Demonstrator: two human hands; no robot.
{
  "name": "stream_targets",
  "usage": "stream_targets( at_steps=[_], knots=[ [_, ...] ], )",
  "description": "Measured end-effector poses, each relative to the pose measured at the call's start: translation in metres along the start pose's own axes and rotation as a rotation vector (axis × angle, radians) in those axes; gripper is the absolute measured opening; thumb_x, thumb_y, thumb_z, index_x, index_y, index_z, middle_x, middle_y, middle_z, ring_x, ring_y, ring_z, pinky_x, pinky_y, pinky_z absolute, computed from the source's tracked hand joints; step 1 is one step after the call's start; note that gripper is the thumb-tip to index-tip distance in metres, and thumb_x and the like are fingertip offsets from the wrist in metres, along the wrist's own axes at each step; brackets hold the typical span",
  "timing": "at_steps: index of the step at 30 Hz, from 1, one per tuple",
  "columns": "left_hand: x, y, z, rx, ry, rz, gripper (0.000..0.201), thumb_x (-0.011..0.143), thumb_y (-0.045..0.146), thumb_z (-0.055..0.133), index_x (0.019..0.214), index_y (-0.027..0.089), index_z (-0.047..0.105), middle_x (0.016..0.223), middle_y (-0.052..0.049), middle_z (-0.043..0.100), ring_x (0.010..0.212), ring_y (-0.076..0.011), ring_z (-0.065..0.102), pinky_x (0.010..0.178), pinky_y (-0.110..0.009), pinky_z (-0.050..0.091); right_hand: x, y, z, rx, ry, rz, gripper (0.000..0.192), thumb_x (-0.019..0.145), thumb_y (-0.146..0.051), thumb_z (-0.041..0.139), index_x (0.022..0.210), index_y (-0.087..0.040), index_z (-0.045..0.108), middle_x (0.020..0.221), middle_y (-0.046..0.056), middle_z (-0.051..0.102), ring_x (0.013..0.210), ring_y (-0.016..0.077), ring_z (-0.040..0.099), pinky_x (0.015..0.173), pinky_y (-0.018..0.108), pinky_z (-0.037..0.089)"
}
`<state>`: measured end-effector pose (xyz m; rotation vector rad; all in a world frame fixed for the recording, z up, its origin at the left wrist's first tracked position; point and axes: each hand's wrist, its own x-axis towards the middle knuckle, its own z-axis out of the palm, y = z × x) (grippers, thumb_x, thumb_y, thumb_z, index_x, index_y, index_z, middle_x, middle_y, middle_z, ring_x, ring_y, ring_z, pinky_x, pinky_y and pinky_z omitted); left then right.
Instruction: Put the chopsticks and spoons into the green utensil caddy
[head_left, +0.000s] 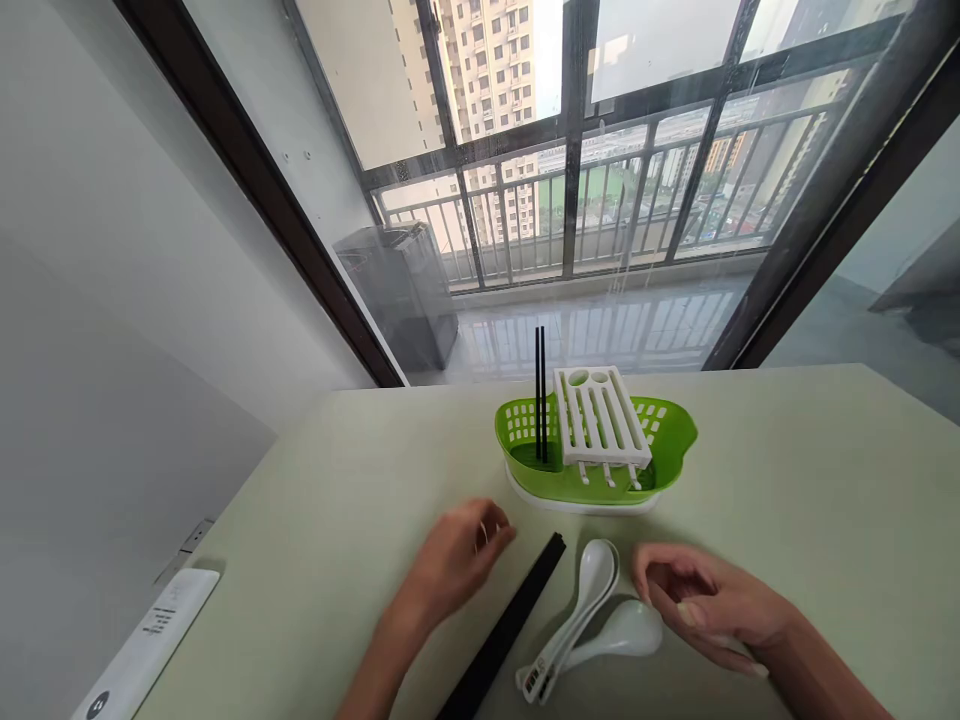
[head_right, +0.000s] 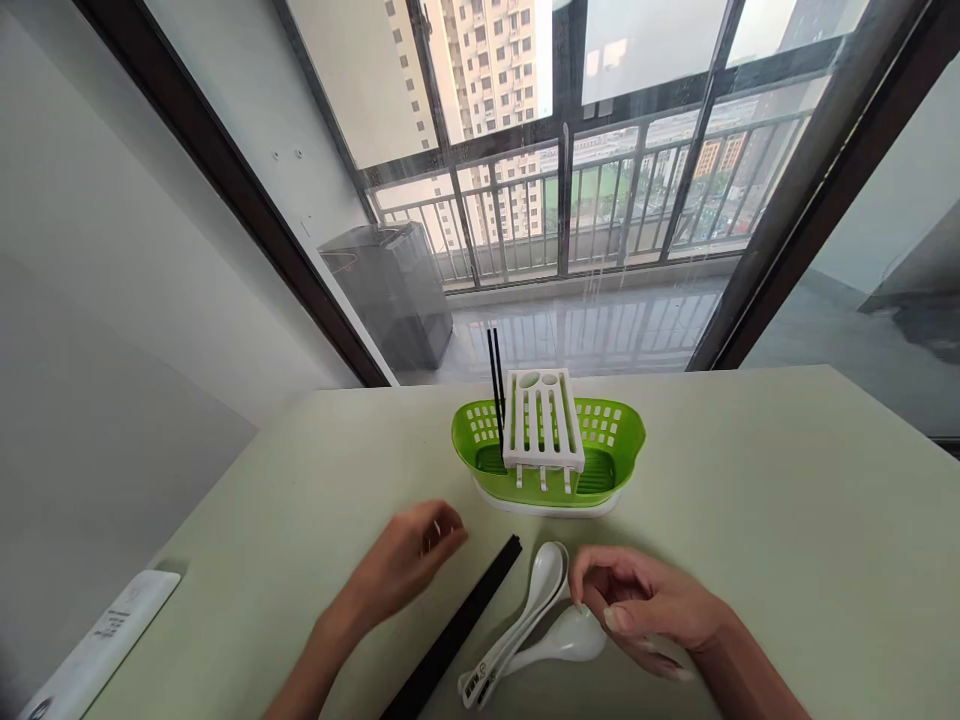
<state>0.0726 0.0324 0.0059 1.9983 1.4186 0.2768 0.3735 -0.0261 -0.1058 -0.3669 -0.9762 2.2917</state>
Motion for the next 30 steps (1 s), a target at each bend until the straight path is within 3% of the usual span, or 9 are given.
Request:
stream_targets(
  at_steps=[4, 11, 15, 21, 30],
  knots=[
    [-0.029, -0.004, 0.016, 0.133, -0.115, -0.089, 0.018, 0.090, 0.037, 0.059, 0.094, 0.021, 0.066, 0.094, -0.003, 0.069, 0.078, -0.0166, 0.061, 0.069, -0.027, 0.044, 0.000, 0.000, 0.000, 0.013, -0.002, 0.002, 0.043, 0.080, -0.046, 0.080, 0.099, -0.015, 0.057, 0.059, -0.009, 0.053, 0.027, 0.0012, 0.039, 0.028, 0.012, 0.032],
    [-0.056, -0.021, 0.027, 0.181, -0.144, -0.118, 0.014, 0.092, 0.035, 0.058, 0.095, 0.022, 0.063, 0.100, -0.002, 0.068, 0.085, -0.0178, 0.064, 0.076, -0.029, 0.046, -0.001, 0.001, 0.001, 0.027, 0.003, -0.002, 0.043, 0.079, -0.045, 0.081, 0.099, -0.015, 0.057, 0.061, -0.008, 0.055, 0.028, 0.0016, 0.042, 0.028, 0.011, 0.033],
    [-0.061, -0.025, 0.025, 0.183, -0.139, -0.125, 0.013, 0.093, 0.033, 0.054, 0.096, 0.022, 0.062, 0.101, -0.003, 0.068, 0.087, -0.0177, 0.064, 0.078, -0.028, 0.047, -0.001, 0.004, -0.002, 0.012, 0.003, 0.013, 0.047, 0.077, -0.048, 0.081, 0.099, -0.015, 0.056, 0.059, -0.009, 0.054, 0.027, 0.0021, 0.043, 0.027, 0.011, 0.032],
    [-0.062, -0.015, 0.019, 0.320, -0.174, -0.160, 0.015, 0.092, 0.027, 0.051, 0.097, 0.022, 0.064, 0.102, -0.005, 0.068, 0.087, -0.0200, 0.065, 0.078, -0.031, 0.046, 0.000, 0.004, -0.002, 0.024, -0.026, 0.004, 0.043, 0.080, -0.044, 0.079, 0.102, -0.015, 0.056, 0.062, -0.008, 0.056, 0.028, 0.0021, 0.044, 0.027, 0.012, 0.033],
    [-0.060, -0.005, 0.017, 0.357, -0.195, -0.195, 0.017, 0.088, 0.036, 0.060, 0.098, 0.022, 0.064, 0.103, -0.005, 0.068, 0.089, -0.0231, 0.065, 0.079, -0.033, 0.045, 0.001, 0.006, -0.006, 0.002, -0.011, 0.011, 0.046, 0.078, -0.046, 0.081, 0.102, -0.015, 0.057, 0.058, -0.009, 0.055, 0.027, 0.0030, 0.042, 0.027, 0.012, 0.032]
  ],
)
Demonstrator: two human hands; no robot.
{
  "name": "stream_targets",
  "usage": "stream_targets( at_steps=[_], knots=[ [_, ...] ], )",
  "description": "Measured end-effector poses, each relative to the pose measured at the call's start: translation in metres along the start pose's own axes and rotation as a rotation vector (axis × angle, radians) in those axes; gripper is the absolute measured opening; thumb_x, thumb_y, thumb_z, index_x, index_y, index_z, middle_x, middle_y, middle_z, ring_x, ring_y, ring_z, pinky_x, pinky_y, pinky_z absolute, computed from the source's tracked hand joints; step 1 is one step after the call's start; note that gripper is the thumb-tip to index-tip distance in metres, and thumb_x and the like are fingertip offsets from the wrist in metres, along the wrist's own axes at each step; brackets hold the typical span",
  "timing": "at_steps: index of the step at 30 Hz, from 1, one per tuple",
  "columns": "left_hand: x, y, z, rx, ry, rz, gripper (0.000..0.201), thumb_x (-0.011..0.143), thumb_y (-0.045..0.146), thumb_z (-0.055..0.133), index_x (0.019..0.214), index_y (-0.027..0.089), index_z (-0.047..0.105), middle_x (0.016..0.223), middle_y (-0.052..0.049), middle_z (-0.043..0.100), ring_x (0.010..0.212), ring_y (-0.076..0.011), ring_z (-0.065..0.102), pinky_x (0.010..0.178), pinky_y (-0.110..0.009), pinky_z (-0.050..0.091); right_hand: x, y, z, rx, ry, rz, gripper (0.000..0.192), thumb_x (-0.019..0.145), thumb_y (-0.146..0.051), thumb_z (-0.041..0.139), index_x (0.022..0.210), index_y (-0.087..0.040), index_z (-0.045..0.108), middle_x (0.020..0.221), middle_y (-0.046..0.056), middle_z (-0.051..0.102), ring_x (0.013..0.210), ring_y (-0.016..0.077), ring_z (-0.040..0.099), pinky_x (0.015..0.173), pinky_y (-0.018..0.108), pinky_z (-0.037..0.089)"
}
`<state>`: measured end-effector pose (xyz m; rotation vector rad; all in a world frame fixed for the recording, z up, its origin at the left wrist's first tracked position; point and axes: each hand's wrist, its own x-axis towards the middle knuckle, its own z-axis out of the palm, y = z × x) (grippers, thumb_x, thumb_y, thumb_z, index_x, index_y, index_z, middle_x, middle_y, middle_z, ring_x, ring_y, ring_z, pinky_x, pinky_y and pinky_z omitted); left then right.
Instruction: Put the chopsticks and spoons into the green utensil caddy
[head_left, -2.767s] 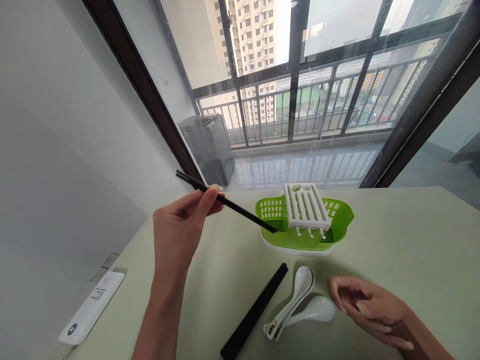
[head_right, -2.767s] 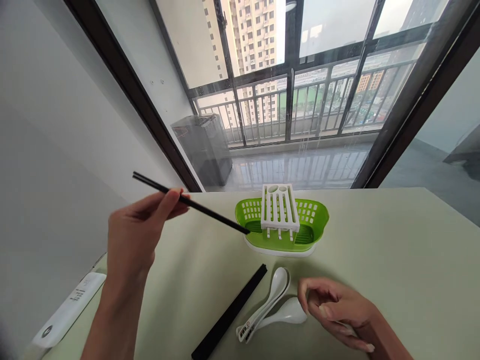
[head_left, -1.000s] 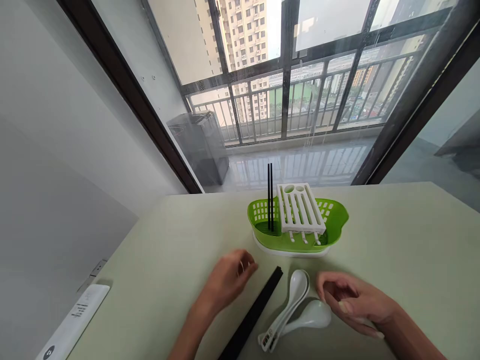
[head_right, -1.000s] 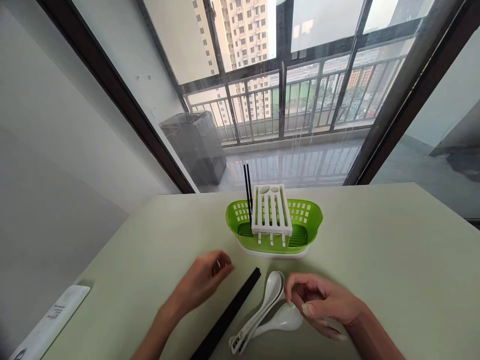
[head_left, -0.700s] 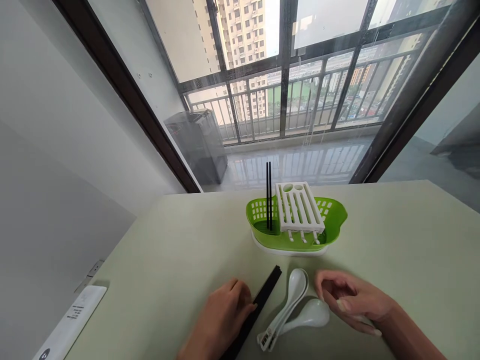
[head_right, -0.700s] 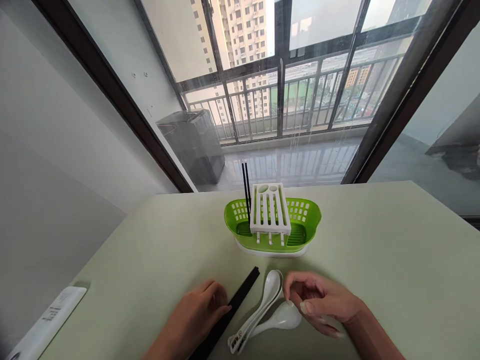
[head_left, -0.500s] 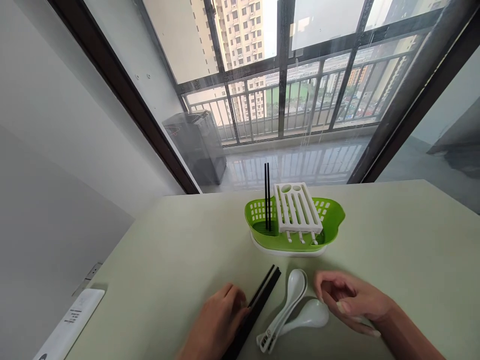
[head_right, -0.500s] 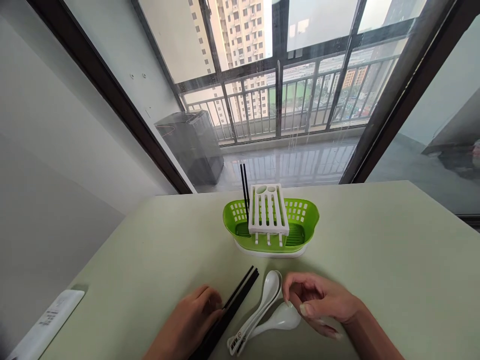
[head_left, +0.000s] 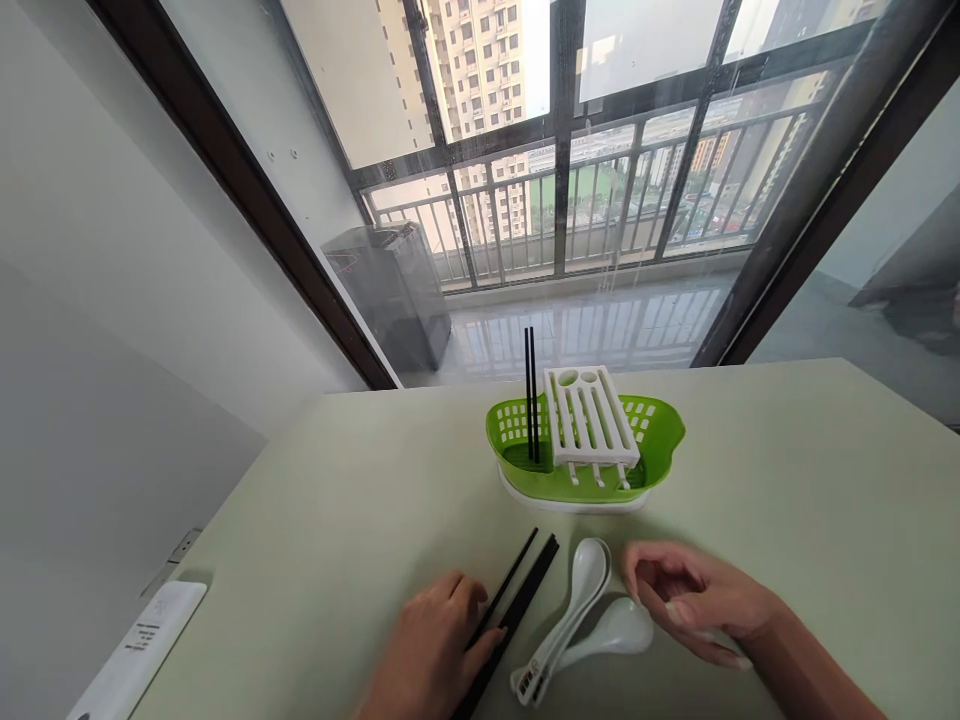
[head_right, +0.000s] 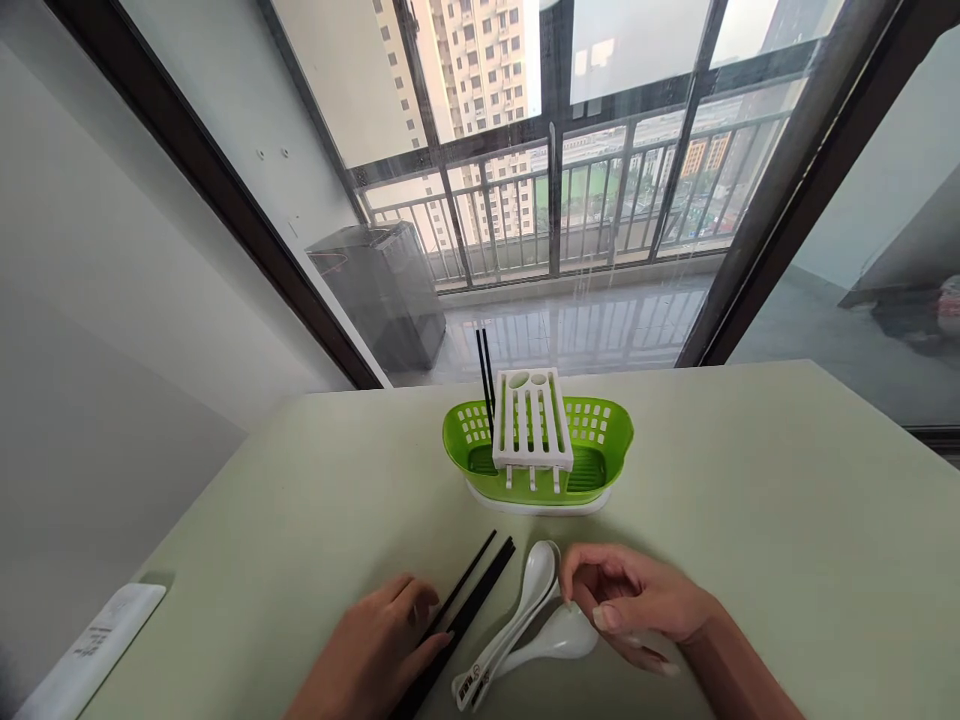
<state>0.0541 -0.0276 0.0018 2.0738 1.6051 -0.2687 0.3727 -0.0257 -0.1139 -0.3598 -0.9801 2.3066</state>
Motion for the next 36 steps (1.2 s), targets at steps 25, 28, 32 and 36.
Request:
stream_targets(
  at_steps=[25, 28, 32, 36],
  knots=[
    [-0.0024, -0.0020, -0.0011, 0.052, -0.024, 0.021, 0.021, 0.087, 0.030, 0.058, 0.106, 0.023, 0.066, 0.109, -0.005, 0.069, 0.096, -0.0246, 0.066, 0.084, -0.033, 0.046, 0.0029, -0.0015, 0.0001, -0.007, -0.036, -0.032, 0.040, 0.083, -0.041, 0.078, 0.103, -0.015, 0.055, 0.066, -0.007, 0.055, 0.031, 0.0019, 0.045, 0.029, 0.012, 0.033],
    [-0.0033, -0.0018, -0.0016, 0.068, -0.014, 0.015, 0.022, 0.087, 0.026, 0.056, 0.106, 0.021, 0.066, 0.108, -0.006, 0.069, 0.096, -0.0239, 0.066, 0.083, -0.033, 0.046, 0.0022, 0.0000, -0.0016, 0.000, -0.030, -0.043, 0.038, 0.083, -0.039, 0.078, 0.104, -0.015, 0.057, 0.068, -0.006, 0.057, 0.032, 0.0021, 0.046, 0.029, 0.012, 0.033],
    [-0.0042, -0.0018, -0.0016, 0.064, 0.002, 0.026, 0.022, 0.090, 0.029, 0.053, 0.105, 0.020, 0.066, 0.106, -0.007, 0.069, 0.093, -0.0239, 0.066, 0.081, -0.033, 0.046, 0.0025, 0.0010, -0.0029, 0.014, -0.035, -0.046, 0.036, 0.083, -0.036, 0.077, 0.105, -0.015, 0.058, 0.070, -0.005, 0.058, 0.032, 0.0021, 0.046, 0.029, 0.012, 0.032],
    [-0.0036, -0.0012, 0.0003, 0.094, 0.013, 0.033, 0.021, 0.087, 0.024, 0.055, 0.104, 0.019, 0.067, 0.107, -0.008, 0.070, 0.095, -0.0263, 0.066, 0.084, -0.036, 0.047, 0.0026, 0.0013, -0.0038, -0.004, -0.040, -0.045, 0.036, 0.084, -0.037, 0.077, 0.105, -0.014, 0.058, 0.066, -0.006, 0.056, 0.033, 0.0026, 0.047, 0.030, 0.011, 0.031]
  ],
)
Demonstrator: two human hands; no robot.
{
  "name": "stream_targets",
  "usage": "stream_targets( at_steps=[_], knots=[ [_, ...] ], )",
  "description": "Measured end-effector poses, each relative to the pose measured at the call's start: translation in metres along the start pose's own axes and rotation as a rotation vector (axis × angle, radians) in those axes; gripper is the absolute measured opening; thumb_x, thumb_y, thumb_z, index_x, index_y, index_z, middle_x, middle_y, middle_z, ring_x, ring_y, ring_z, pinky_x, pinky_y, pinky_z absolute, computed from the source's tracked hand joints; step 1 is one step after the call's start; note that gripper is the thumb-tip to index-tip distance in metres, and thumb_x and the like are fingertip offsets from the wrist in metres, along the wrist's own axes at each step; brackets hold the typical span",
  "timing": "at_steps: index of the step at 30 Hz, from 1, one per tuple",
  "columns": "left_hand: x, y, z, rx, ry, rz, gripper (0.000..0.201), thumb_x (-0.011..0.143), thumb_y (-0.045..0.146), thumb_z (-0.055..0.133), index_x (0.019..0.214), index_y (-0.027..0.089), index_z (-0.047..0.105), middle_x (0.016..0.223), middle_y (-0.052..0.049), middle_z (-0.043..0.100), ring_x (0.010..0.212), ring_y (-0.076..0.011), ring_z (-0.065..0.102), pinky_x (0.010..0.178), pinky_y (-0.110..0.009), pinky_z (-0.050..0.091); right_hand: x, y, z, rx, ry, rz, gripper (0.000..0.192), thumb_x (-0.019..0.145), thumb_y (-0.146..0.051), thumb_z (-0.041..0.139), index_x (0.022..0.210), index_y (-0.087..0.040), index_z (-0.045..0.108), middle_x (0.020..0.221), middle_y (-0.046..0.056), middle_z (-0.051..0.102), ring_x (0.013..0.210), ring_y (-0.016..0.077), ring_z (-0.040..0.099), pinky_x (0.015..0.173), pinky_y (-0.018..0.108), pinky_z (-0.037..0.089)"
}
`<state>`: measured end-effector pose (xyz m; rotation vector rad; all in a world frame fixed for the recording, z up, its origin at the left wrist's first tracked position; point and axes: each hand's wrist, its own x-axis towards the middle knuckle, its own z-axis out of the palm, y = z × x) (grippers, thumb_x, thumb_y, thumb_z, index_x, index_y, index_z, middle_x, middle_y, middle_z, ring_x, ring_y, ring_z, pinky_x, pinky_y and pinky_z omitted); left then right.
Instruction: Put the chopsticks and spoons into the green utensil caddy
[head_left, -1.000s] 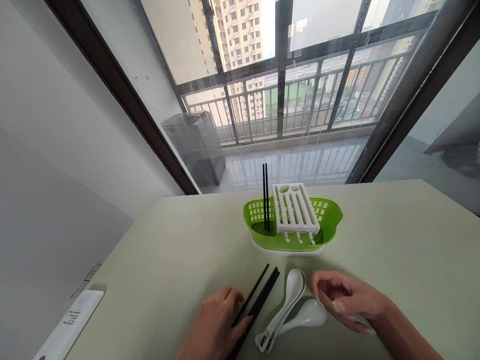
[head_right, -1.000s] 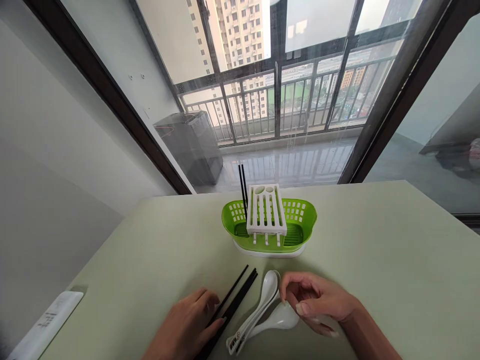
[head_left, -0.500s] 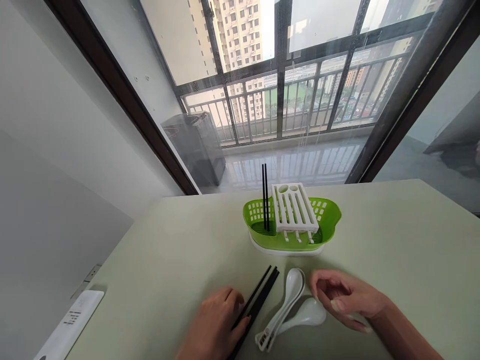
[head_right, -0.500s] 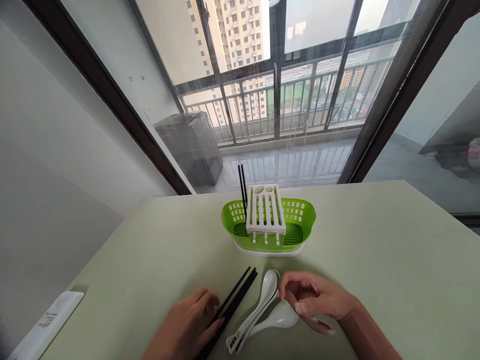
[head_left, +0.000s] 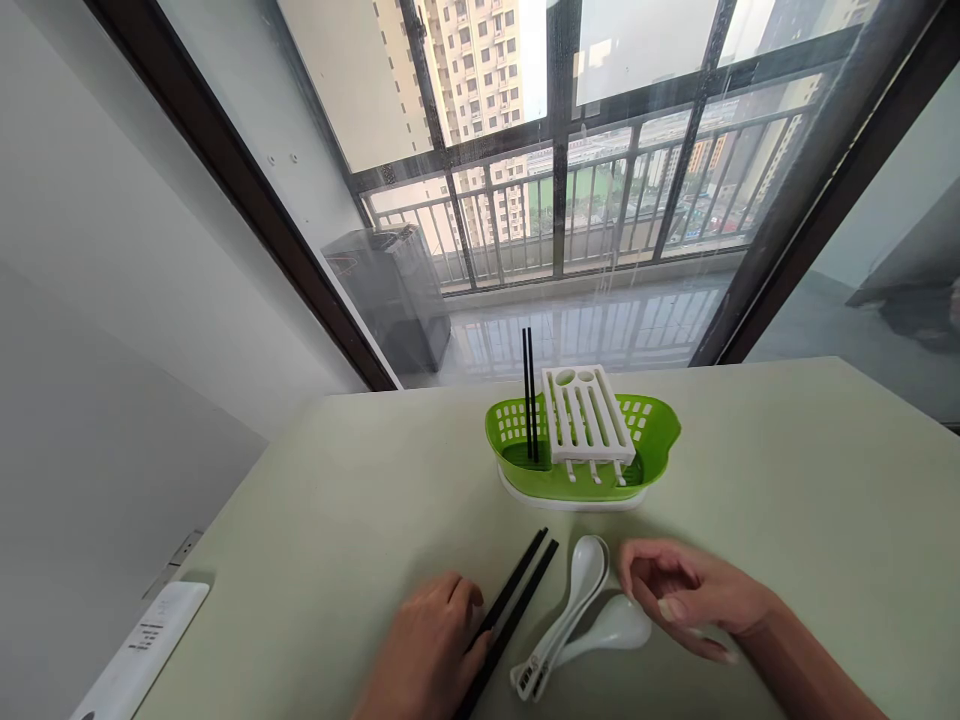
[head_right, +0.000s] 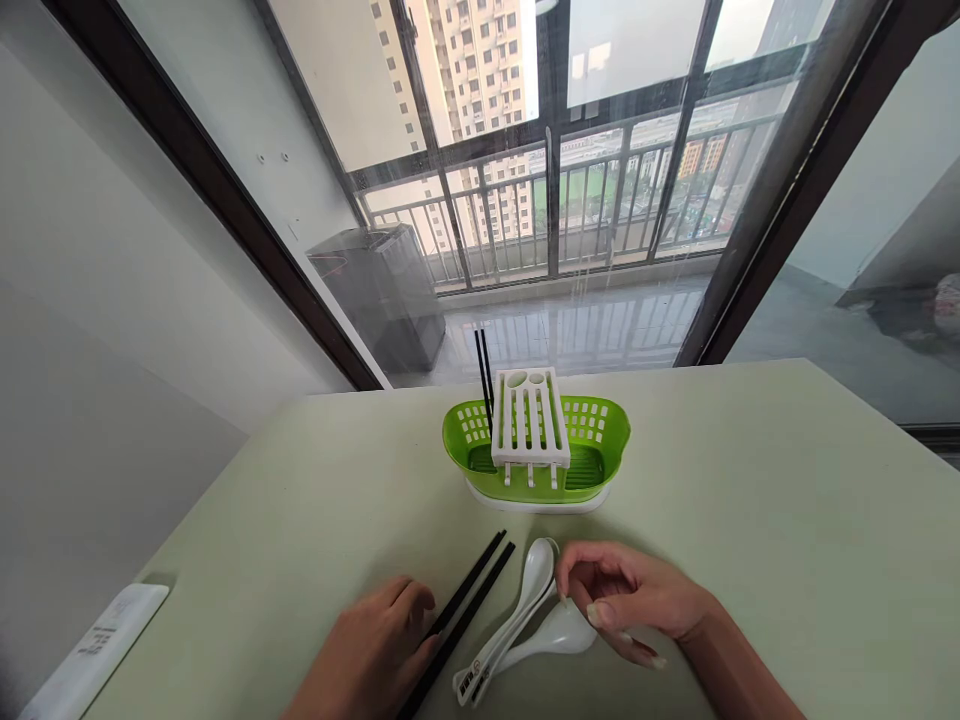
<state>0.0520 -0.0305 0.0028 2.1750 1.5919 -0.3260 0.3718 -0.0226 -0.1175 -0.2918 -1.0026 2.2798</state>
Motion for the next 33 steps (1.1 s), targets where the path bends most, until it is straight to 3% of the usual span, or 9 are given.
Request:
stream_targets(
  at_steps=[13, 18, 20, 23, 26, 29, 33],
  knots=[
    [0.006, 0.010, -0.010, 0.246, -0.014, -0.110, 0.034, 0.087, 0.006, 0.040, 0.096, 0.014, 0.073, 0.096, -0.014, 0.075, 0.092, -0.0300, 0.072, 0.077, -0.036, 0.049, 0.000, 0.001, -0.001, -0.029, 0.023, 0.035, 0.043, 0.081, -0.044, 0.079, 0.103, -0.016, 0.056, 0.063, -0.009, 0.053, 0.030, 0.0018, 0.042, 0.029, 0.012, 0.032],
    [0.004, 0.004, -0.013, 0.167, 0.034, -0.113, 0.035, 0.091, 0.008, 0.041, 0.090, 0.017, 0.075, 0.093, -0.012, 0.076, 0.085, -0.0277, 0.074, 0.072, -0.031, 0.050, 0.000, 0.000, 0.000, -0.020, 0.015, 0.013, 0.040, 0.082, -0.042, 0.079, 0.102, -0.016, 0.057, 0.064, -0.007, 0.055, 0.031, 0.0025, 0.045, 0.029, 0.012, 0.032],
    [-0.001, 0.002, -0.022, -0.029, 0.101, -0.077, 0.028, 0.092, 0.015, 0.047, 0.092, 0.019, 0.075, 0.092, -0.010, 0.077, 0.083, -0.0256, 0.074, 0.072, -0.030, 0.050, 0.000, 0.000, 0.001, -0.016, 0.018, 0.011, 0.040, 0.082, -0.041, 0.078, 0.103, -0.015, 0.057, 0.064, -0.007, 0.055, 0.032, 0.0024, 0.046, 0.030, 0.011, 0.032],
    [-0.008, 0.006, -0.038, -0.518, 0.203, -0.059, 0.019, 0.092, 0.034, 0.059, 0.094, 0.022, 0.075, 0.092, -0.006, 0.078, 0.081, -0.0227, 0.075, 0.072, -0.027, 0.054, 0.001, -0.002, 0.003, -0.006, 0.014, 0.000, 0.038, 0.083, -0.040, 0.078, 0.103, -0.015, 0.057, 0.065, -0.007, 0.055, 0.031, 0.0017, 0.045, 0.029, 0.011, 0.032],
    [-0.011, 0.020, -0.046, -1.009, 0.273, -0.111, 0.028, 0.083, 0.047, 0.072, 0.091, 0.020, 0.073, 0.093, -0.007, 0.079, 0.084, -0.0248, 0.076, 0.078, -0.030, 0.059, 0.003, -0.004, 0.006, -0.011, 0.006, -0.010, 0.038, 0.083, -0.040, 0.078, 0.102, -0.015, 0.057, 0.063, -0.007, 0.055, 0.031, 0.0014, 0.044, 0.030, 0.010, 0.032],
    [-0.004, 0.036, -0.037, -1.400, 0.368, -0.150, 0.042, 0.074, 0.049, 0.081, 0.098, 0.017, 0.069, 0.093, -0.011, 0.079, 0.087, -0.0277, 0.076, 0.083, -0.037, 0.062, 0.003, -0.006, 0.007, -0.019, 0.009, 0.012, 0.040, 0.082, -0.043, 0.078, 0.101, -0.015, 0.056, 0.058, -0.007, 0.056, 0.029, 0.0026, 0.043, 0.028, 0.011, 0.031],
    [0.013, 0.048, -0.011, -1.693, 0.466, -0.217, 0.050, 0.072, 0.043, 0.086, 0.106, 0.013, 0.065, 0.101, -0.014, 0.078, 0.094, -0.0276, 0.076, 0.091, -0.039, 0.062, 0.003, -0.006, 0.007, -0.044, 0.010, 0.057, 0.042, 0.081, -0.048, 0.078, 0.093, -0.015, 0.054, 0.059, -0.004, 0.062, 0.028, 0.0027, 0.042, 0.026, 0.011, 0.031]
  ],
)
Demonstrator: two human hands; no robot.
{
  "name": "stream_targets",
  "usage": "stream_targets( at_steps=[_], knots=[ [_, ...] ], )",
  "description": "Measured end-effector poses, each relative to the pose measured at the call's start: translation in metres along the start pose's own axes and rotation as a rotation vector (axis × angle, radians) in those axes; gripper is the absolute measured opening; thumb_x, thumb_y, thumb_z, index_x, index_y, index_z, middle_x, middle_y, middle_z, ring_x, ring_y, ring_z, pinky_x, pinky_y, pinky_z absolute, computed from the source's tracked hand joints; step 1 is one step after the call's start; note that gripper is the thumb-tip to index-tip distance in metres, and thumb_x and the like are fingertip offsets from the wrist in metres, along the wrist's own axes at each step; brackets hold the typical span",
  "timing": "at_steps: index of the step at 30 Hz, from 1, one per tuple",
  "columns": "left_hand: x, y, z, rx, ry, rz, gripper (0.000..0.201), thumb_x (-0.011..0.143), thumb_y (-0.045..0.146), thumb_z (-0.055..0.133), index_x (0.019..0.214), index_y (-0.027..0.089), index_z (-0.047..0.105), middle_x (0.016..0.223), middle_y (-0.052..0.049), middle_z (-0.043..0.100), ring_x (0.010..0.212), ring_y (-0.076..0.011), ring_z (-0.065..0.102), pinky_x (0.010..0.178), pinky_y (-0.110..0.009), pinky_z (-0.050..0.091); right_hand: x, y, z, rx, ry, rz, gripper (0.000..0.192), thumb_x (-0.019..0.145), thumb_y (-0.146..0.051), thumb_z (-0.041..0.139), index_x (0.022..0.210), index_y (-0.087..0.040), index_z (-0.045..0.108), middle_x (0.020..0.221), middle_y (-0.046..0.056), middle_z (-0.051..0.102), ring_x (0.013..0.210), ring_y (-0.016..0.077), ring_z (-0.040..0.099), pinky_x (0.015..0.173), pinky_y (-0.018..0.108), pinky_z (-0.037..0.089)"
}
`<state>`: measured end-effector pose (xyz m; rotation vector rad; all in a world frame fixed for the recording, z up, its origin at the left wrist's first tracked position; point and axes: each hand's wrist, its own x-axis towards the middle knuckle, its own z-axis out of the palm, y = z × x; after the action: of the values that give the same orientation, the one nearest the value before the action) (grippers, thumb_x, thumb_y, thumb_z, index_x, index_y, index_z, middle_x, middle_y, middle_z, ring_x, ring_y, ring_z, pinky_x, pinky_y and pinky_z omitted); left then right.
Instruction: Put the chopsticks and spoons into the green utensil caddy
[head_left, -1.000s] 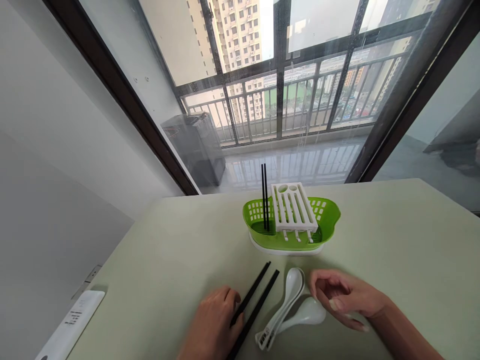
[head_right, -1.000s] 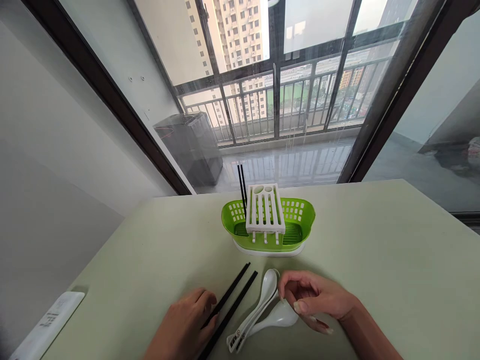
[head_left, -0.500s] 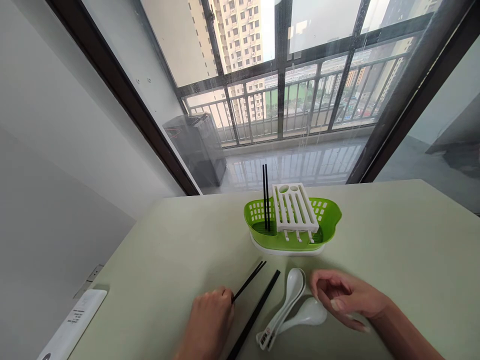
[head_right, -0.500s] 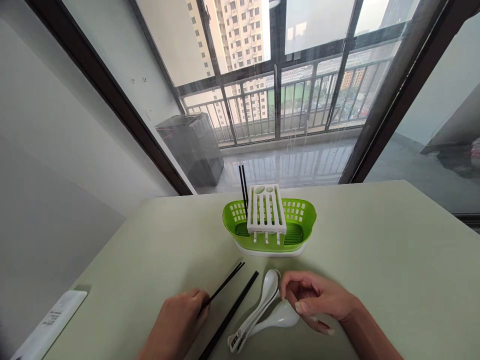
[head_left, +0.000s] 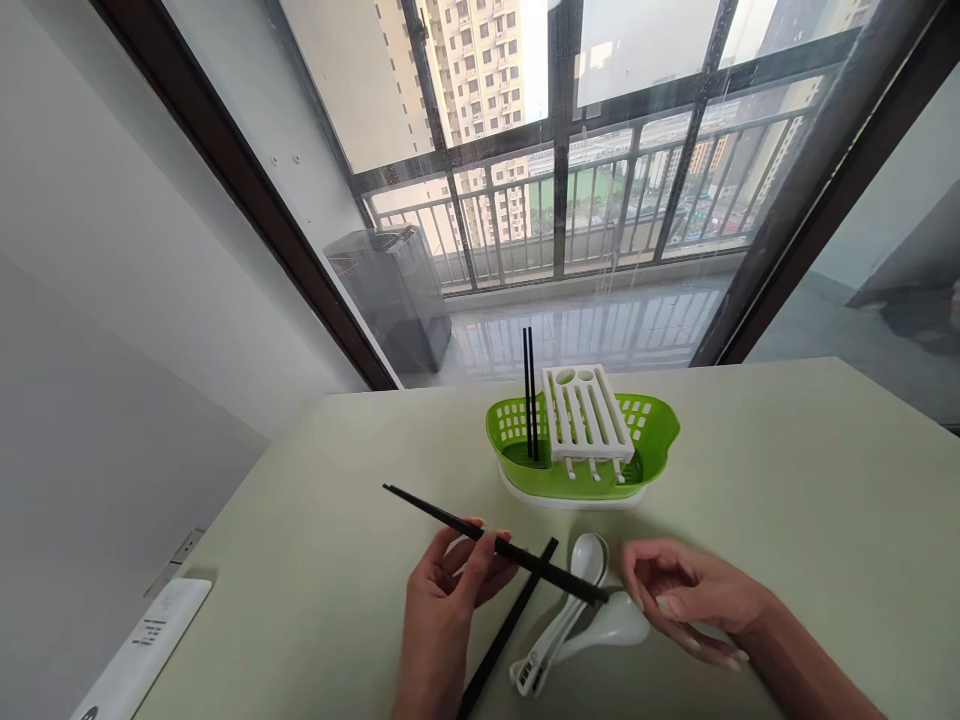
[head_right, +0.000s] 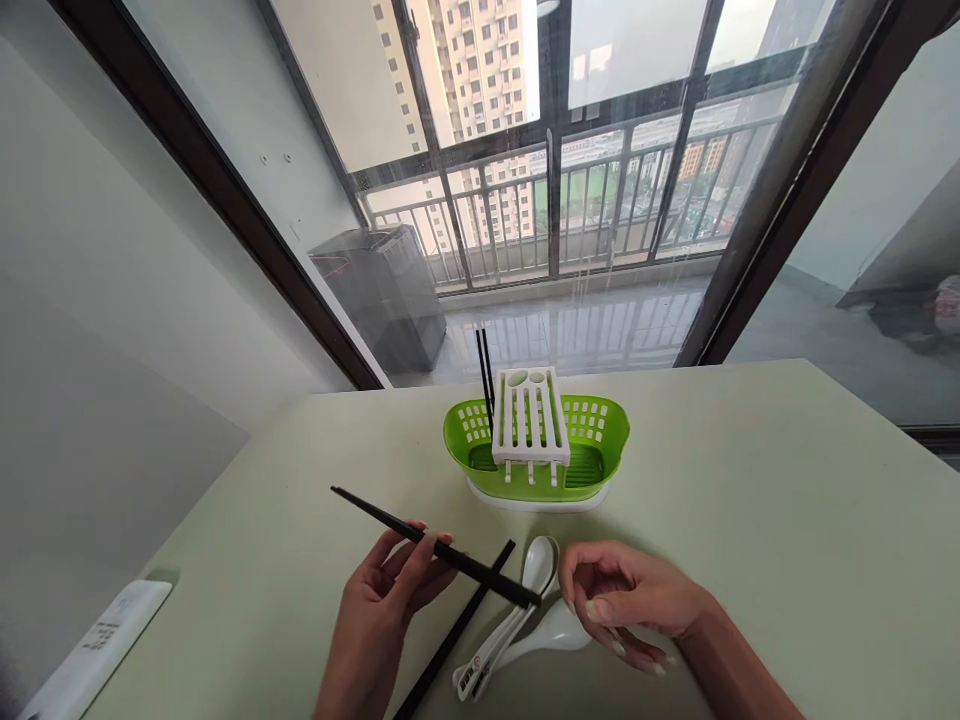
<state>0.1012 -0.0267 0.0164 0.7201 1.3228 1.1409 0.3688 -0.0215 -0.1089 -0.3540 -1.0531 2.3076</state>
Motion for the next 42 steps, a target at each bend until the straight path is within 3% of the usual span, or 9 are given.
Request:
stream_targets(
  at_steps=[4, 13, 21, 28, 36, 42],
  knots=[
    [0.007, -0.017, 0.004, -0.134, 0.018, -0.089, 0.052, 0.069, 0.039, 0.089, 0.106, 0.012, 0.065, 0.111, -0.016, 0.075, 0.104, -0.0281, 0.074, 0.097, -0.037, 0.060, 0.003, 0.000, 0.002, 0.026, -0.045, 0.024, 0.044, 0.080, -0.050, 0.078, 0.089, -0.016, 0.052, 0.063, -0.002, 0.066, 0.029, 0.0057, 0.049, 0.025, 0.013, 0.035],
    [0.003, -0.023, 0.019, -0.160, -0.021, -0.141, 0.055, 0.066, 0.039, 0.092, 0.106, 0.012, 0.066, 0.108, -0.017, 0.076, 0.101, -0.0295, 0.074, 0.092, -0.036, 0.062, 0.005, 0.002, 0.005, 0.024, -0.015, 0.076, 0.044, 0.088, -0.058, 0.065, 0.083, -0.018, 0.048, 0.065, 0.004, 0.070, 0.034, 0.0118, 0.058, 0.023, 0.015, 0.034],
    [-0.003, -0.027, 0.032, -0.120, -0.003, -0.134, 0.051, 0.067, 0.040, 0.091, 0.103, 0.009, 0.071, 0.105, -0.018, 0.077, 0.097, -0.0290, 0.075, 0.088, -0.035, 0.063, 0.003, 0.004, 0.004, 0.064, -0.040, 0.068, 0.039, 0.095, -0.048, 0.060, 0.073, -0.019, 0.047, 0.050, -0.001, 0.062, 0.025, 0.0098, 0.048, 0.021, 0.016, 0.031],
    [-0.006, -0.027, 0.037, -0.140, -0.029, -0.143, 0.048, 0.067, 0.040, 0.091, 0.099, 0.009, 0.072, 0.104, -0.019, 0.077, 0.097, -0.0305, 0.075, 0.088, -0.036, 0.063, 0.001, 0.004, 0.006, 0.048, -0.016, 0.079, 0.042, 0.092, -0.050, 0.062, 0.070, -0.020, 0.045, 0.045, -0.003, 0.058, 0.025, 0.0100, 0.048, 0.022, 0.015, 0.031],
    [-0.004, -0.024, 0.036, -0.146, -0.025, -0.155, 0.051, 0.064, 0.041, 0.092, 0.099, 0.009, 0.072, 0.104, -0.019, 0.077, 0.099, -0.0315, 0.075, 0.092, -0.038, 0.061, 0.004, -0.003, 0.012, 0.017, -0.009, 0.062, 0.044, 0.089, -0.057, 0.065, 0.075, -0.019, 0.046, 0.048, -0.005, 0.057, 0.025, 0.0066, 0.041, 0.023, 0.015, 0.030],
    [-0.005, -0.025, 0.038, -0.142, -0.020, -0.144, 0.052, 0.062, 0.043, 0.092, 0.097, 0.010, 0.073, 0.103, -0.018, 0.078, 0.099, -0.0317, 0.075, 0.091, -0.038, 0.062, 0.004, -0.002, 0.010, 0.034, -0.016, 0.162, 0.053, 0.089, -0.068, 0.057, 0.082, -0.016, 0.054, 0.049, -0.002, 0.060, 0.023, 0.0084, 0.043, 0.024, 0.018, 0.037]
  ],
)
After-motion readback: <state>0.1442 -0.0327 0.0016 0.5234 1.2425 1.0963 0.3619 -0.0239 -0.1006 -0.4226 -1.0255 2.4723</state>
